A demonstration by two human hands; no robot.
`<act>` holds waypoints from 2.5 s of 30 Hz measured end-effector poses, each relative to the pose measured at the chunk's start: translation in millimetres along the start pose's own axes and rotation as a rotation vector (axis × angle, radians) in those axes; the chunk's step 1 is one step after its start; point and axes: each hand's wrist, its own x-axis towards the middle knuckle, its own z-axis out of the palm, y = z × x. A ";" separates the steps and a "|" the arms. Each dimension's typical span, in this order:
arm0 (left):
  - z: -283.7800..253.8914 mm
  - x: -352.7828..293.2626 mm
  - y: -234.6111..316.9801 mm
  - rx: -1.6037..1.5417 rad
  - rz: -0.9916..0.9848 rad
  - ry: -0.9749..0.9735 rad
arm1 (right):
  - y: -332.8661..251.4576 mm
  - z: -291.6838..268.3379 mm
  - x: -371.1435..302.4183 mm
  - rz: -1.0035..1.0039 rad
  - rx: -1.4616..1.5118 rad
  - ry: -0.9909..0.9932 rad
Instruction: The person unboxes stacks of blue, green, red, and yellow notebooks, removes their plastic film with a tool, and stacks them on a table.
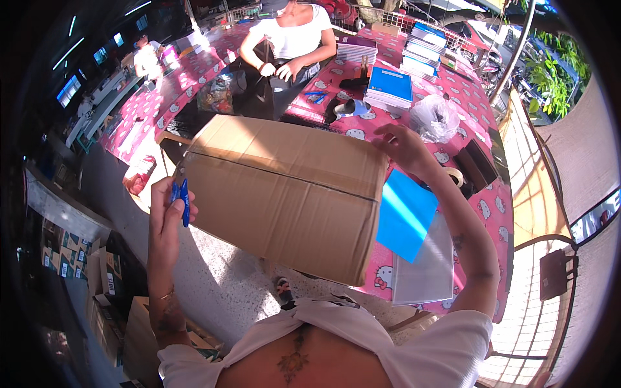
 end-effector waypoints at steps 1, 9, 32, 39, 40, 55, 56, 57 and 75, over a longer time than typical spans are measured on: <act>22.4 -12.5 12.8 -0.002 -0.018 0.007 | 4.5 -0.2 -8.3 0.035 0.333 -0.019; 184.4 -76.2 83.2 0.833 0.469 -0.218 | 33.2 5.6 -52.1 0.161 1.367 -0.323; 272.8 -103.2 137.6 1.635 0.583 -0.303 | 16.1 -1.0 -29.9 0.333 1.846 -0.441; 196.4 -26.9 76.0 1.162 0.474 -0.061 | 4.0 -7.6 -36.0 0.424 1.926 -0.308; 166.6 -18.3 61.9 1.165 0.359 -0.003 | 2.0 -9.7 -37.6 0.428 2.003 -0.294; 65.1 46.1 -21.0 0.943 0.239 0.211 | 0.1 2.2 -5.7 -0.031 2.538 0.066; 66.2 41.7 -20.9 0.994 0.335 0.169 | -11.0 3.8 -4.6 -0.164 2.452 0.086; 70.3 40.6 -14.8 0.993 0.333 0.164 | -19.0 8.1 -2.9 -0.158 2.452 0.090; 104.2 45.5 87.7 0.719 0.428 -0.413 | -51.8 19.5 -81.4 -0.498 0.740 -0.429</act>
